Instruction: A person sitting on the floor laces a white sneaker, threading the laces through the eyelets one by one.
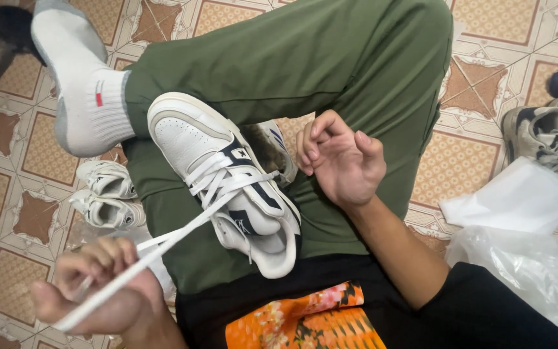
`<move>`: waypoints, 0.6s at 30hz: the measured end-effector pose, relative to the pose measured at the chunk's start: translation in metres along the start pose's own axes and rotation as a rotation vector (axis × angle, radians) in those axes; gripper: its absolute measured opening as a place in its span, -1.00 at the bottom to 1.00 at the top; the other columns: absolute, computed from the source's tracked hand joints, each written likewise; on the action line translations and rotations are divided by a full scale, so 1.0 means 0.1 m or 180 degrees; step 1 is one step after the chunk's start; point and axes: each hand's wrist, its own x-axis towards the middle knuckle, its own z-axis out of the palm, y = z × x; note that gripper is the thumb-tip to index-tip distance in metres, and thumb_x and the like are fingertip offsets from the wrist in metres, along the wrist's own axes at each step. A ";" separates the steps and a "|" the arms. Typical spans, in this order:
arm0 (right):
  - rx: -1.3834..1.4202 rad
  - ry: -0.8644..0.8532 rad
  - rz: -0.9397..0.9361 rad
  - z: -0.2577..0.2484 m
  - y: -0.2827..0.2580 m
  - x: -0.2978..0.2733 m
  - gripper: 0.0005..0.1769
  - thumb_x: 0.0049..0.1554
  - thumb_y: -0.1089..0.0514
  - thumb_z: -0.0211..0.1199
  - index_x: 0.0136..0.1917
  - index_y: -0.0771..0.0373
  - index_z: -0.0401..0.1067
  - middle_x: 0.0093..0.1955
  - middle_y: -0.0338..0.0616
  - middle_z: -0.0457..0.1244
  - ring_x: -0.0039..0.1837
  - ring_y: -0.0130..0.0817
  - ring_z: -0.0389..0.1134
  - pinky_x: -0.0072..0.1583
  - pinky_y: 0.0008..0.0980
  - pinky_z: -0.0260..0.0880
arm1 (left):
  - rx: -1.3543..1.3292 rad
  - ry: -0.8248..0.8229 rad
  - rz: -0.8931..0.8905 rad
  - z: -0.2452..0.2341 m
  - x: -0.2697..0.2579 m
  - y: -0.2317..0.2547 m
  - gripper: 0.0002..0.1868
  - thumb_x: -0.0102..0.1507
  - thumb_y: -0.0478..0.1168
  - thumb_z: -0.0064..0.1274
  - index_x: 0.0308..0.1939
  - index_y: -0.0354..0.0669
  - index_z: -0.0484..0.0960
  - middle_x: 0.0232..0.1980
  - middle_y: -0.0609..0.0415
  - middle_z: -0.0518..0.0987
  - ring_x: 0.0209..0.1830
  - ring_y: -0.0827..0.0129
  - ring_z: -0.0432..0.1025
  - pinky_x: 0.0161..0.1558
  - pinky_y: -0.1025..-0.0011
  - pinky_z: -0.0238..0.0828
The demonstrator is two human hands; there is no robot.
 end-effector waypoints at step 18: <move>-0.0444 0.0187 0.0023 -0.11 0.12 -0.03 -0.36 0.13 -0.36 -0.08 0.09 0.25 0.26 -0.28 -0.17 0.05 -0.16 -0.26 0.16 -0.15 -0.34 0.26 | -0.0658 0.0398 -0.0089 -0.42 -0.22 -0.70 -0.56 0.37 0.06 -0.26 -0.55 0.03 0.09 -0.67 0.33 -0.08 -0.72 0.54 -0.19 -0.60 0.51 -0.20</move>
